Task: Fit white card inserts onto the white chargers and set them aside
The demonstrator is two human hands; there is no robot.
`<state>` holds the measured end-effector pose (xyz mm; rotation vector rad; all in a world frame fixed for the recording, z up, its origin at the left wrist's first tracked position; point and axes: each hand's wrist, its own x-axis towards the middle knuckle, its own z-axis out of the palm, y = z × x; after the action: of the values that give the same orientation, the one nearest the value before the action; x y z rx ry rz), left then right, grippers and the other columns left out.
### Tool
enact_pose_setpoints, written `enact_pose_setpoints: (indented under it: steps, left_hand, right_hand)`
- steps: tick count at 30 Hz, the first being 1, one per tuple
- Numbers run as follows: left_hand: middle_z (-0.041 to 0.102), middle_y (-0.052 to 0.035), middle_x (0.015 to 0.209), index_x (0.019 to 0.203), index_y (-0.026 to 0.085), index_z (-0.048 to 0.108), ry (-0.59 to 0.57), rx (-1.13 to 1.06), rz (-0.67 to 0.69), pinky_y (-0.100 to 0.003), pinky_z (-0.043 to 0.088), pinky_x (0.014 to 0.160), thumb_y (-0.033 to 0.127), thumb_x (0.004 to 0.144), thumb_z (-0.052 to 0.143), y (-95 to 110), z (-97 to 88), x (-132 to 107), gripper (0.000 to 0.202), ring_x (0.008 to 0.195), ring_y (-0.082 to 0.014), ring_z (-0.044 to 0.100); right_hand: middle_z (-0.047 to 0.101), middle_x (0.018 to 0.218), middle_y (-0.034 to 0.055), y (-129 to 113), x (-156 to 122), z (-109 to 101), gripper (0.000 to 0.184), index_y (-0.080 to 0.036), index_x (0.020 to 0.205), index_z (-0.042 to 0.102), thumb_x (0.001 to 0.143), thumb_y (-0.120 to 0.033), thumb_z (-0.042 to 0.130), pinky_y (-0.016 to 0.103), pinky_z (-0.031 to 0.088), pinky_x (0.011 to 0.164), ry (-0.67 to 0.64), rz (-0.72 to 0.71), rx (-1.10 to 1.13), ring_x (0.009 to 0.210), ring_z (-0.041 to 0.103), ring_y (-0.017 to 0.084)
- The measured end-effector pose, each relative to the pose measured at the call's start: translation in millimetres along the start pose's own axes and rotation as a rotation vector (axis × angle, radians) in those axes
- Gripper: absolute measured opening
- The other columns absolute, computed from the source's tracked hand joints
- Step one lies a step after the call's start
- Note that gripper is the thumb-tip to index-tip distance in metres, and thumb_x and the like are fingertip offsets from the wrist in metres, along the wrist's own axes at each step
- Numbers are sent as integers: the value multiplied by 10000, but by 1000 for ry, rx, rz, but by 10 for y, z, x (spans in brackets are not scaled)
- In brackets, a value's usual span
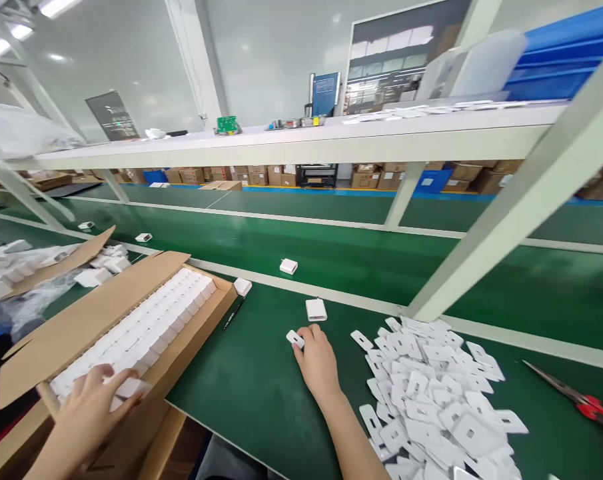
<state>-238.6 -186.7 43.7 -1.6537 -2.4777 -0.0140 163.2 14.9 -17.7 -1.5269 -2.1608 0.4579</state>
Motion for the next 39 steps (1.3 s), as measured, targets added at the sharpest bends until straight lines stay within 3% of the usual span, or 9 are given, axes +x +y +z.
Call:
enact_pose_setpoints:
  steps: [4,7,11,16,21,24,28,33,39]
  left_hand:
    - [552,-208,1244,1116,233,764,79,105,28,-564,527,830,560,952,382,116,-135,33,529,1088,-445,561]
    - [536,-222,1264,1178,205,720,182,10,111,-584,522,855,573,970,366,592,-381,242,551,1085,-445,566]
    - [563,-169,1253,1188,193,670,287,-354,409,-507,497,1012,455,996,473,1806,-511,753,380,1154,-348,582]
    - [498,-179,1456,1406,183,542,9,-613,715,-486,423,1121,153,971,461,3455,-254,1669,443,1344,-314,495]
    - [571,-174,1446,1309,198,629,-143,-726,781,-596,359,1137,86,852,644,4313,-46,2443,470,1385,-388,467]
    - [665,-147,1274,1190,166,666,-223,-863,774,-593,378,1118,221,868,717,4457,44,2631,331,1254,-350,578]
    - [606,-181,1347,1314,183,581,-281,-1128,709,-526,447,1048,386,900,680,4345,130,2571,471,1150,-336,638]
    - [634,-183,1284,1463,192,388,-429,-1461,639,-392,550,788,559,1050,216,3792,69,2073,579,959,-259,708]
    - [705,-93,952,1152,177,619,-644,-2002,582,-289,460,663,703,973,436,3074,-28,1268,585,709,-176,617]
  right_hand:
    - [625,1051,78,-29,10,-54,85,-234,1004,621,936,-205,578,363,513,768,-15,40,4,941,658,268]
    - [630,1060,72,-43,5,-80,105,-240,980,605,916,-157,599,349,501,769,-19,62,16,955,659,264]
    - [618,1040,54,-47,-26,-133,164,-238,969,563,897,-93,586,317,461,715,-18,83,37,918,649,242]
    - [591,972,25,-58,-71,-174,238,-225,914,534,863,6,508,280,366,617,-28,105,33,753,611,183]
    - [601,1026,16,-29,-79,-199,277,-219,988,587,788,-30,621,270,388,638,-65,72,26,783,635,176]
    - [605,1118,18,3,-83,-223,412,-236,1119,608,745,-163,765,277,440,691,-119,55,82,869,669,201]
    - [613,1135,41,-21,-73,-221,287,-210,1055,640,792,-138,731,297,449,708,-154,105,82,898,679,217]
    - [630,1048,38,-23,-45,-233,231,-194,952,643,748,-107,708,292,409,658,-118,135,108,802,651,195]
    - [577,917,6,42,-41,-495,140,-222,964,624,838,-162,635,300,403,671,187,232,406,733,542,166]
